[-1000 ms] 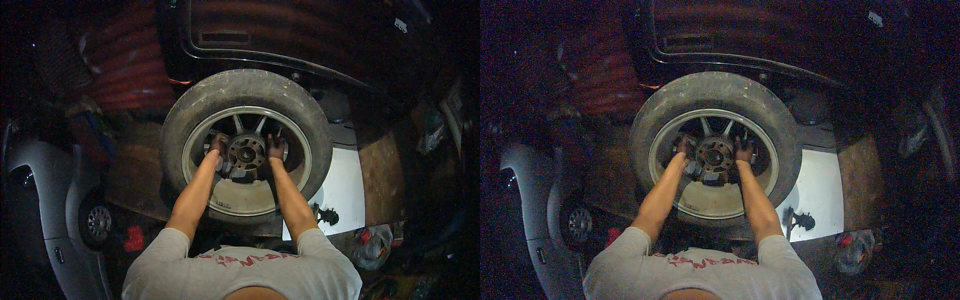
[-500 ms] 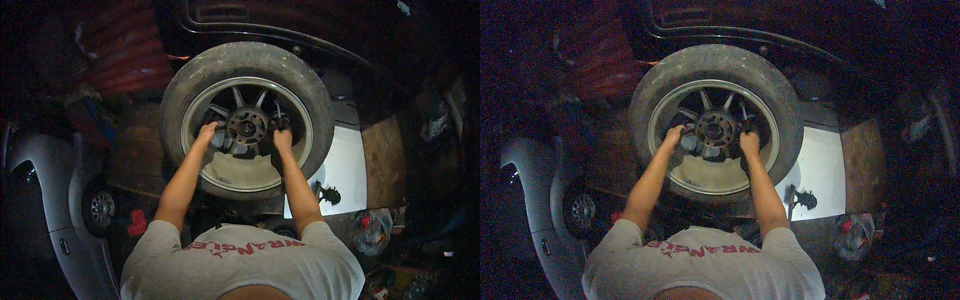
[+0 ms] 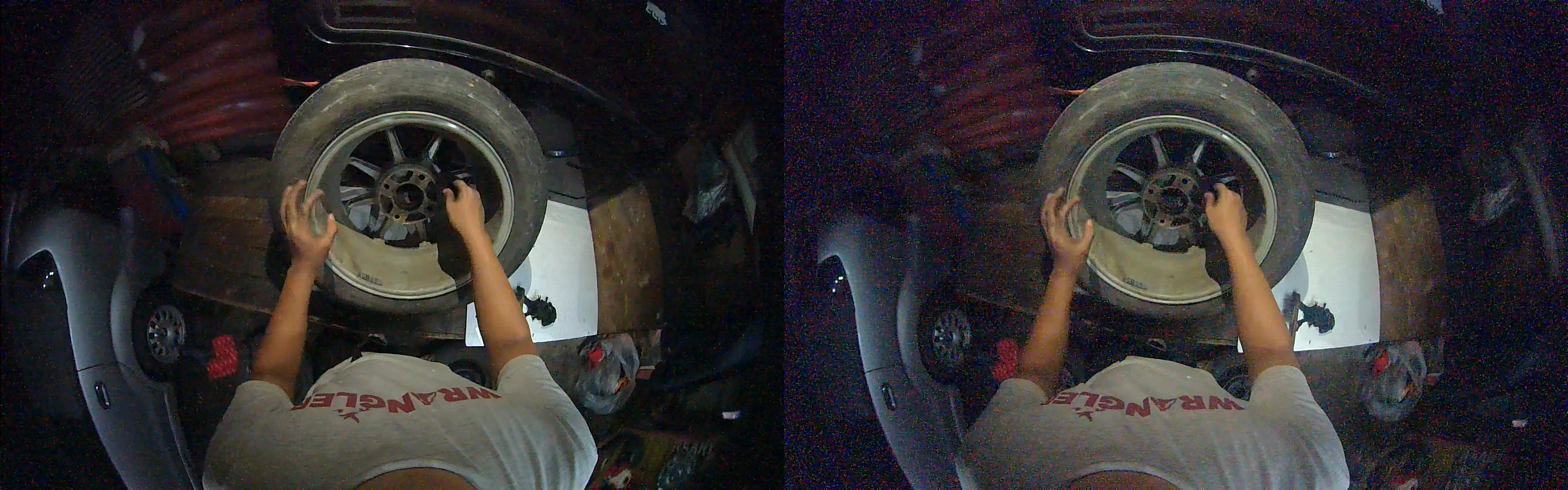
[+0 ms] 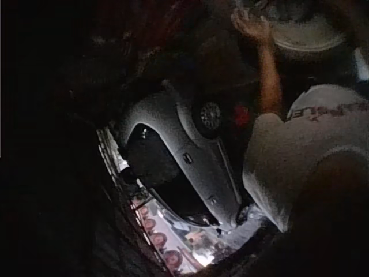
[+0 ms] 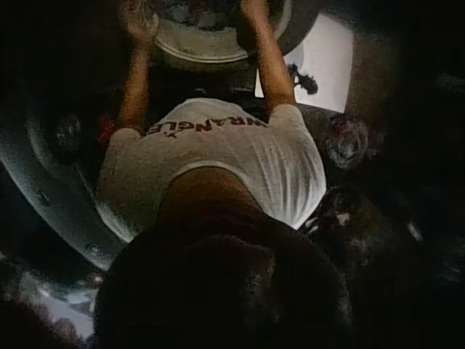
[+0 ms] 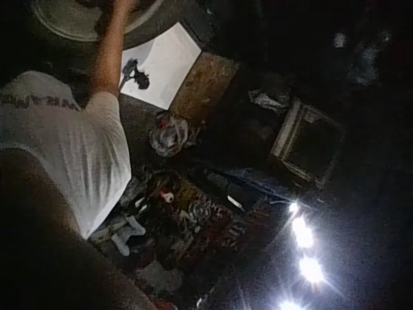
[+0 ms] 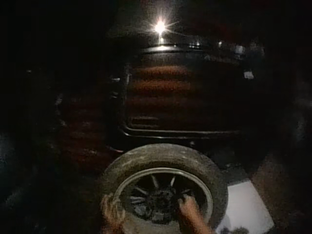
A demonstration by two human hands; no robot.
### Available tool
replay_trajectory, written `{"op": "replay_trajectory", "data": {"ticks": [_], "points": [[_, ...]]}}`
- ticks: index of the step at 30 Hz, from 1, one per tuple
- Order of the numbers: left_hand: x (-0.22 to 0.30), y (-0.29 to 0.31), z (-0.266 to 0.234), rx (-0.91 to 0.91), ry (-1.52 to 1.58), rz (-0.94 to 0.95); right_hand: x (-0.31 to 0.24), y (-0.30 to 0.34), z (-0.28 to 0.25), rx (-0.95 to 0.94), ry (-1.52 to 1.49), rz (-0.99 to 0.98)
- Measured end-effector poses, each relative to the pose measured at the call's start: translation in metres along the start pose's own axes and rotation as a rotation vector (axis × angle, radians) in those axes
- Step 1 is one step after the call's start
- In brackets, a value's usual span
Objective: The person scrubs a car wheel with a wire brush and a cloth, focusing on the rim and spokes. They repeatedly wipe and brush the wheel surface, occasionally switching tools and rotating the wheel to access different areas.
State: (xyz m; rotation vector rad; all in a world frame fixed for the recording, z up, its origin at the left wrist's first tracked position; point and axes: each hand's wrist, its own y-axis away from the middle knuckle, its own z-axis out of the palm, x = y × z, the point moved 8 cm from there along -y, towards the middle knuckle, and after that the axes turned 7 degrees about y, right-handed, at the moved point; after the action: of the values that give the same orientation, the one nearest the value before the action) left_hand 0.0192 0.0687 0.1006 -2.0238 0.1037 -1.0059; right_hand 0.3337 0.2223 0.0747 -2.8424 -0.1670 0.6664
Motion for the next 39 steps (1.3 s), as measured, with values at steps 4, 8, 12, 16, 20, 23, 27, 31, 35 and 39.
{"op": "replay_trajectory", "data": {"ticks": [4,8,12,16,20,23,27,31,35,39], "points": [[-0.013,-0.014,0.000,-0.014,-0.339,-0.119,-0.029,-0.021,0.004,-0.118,-0.030,-0.022],[-0.027,-0.012,-0.001,-0.058,-0.445,-0.237,-0.068,-0.002,-0.011,-0.233,-0.069,-0.128],[-0.033,-0.005,-0.002,-0.032,-0.475,-0.269,-0.015,-0.022,-0.015,-0.098,0.088,0.093],[-0.041,0.009,-0.013,0.048,-0.330,-0.435,-0.031,0.006,-0.007,-0.036,-0.092,-0.114],[-0.045,0.012,-0.012,0.061,-0.336,-0.453,-0.017,0.005,-0.019,-0.022,-0.104,-0.008],[-0.044,0.013,-0.014,0.040,-0.343,-0.454,-0.018,0.029,0.001,-0.040,-0.178,-0.106],[-0.045,0.016,-0.010,0.050,-0.349,-0.470,-0.014,0.074,0.033,-0.045,-0.199,-0.205],[-0.046,0.019,-0.013,0.080,-0.331,-0.498,-0.001,0.075,0.026,-0.007,-0.163,-0.096],[-0.048,0.026,-0.015,0.075,-0.333,-0.483,-0.009,0.098,0.044,-0.108,-0.182,-0.103],[-0.048,0.024,-0.011,0.072,-0.315,-0.503,-0.001,0.090,0.035,0.197,-0.351,-0.207]]}}
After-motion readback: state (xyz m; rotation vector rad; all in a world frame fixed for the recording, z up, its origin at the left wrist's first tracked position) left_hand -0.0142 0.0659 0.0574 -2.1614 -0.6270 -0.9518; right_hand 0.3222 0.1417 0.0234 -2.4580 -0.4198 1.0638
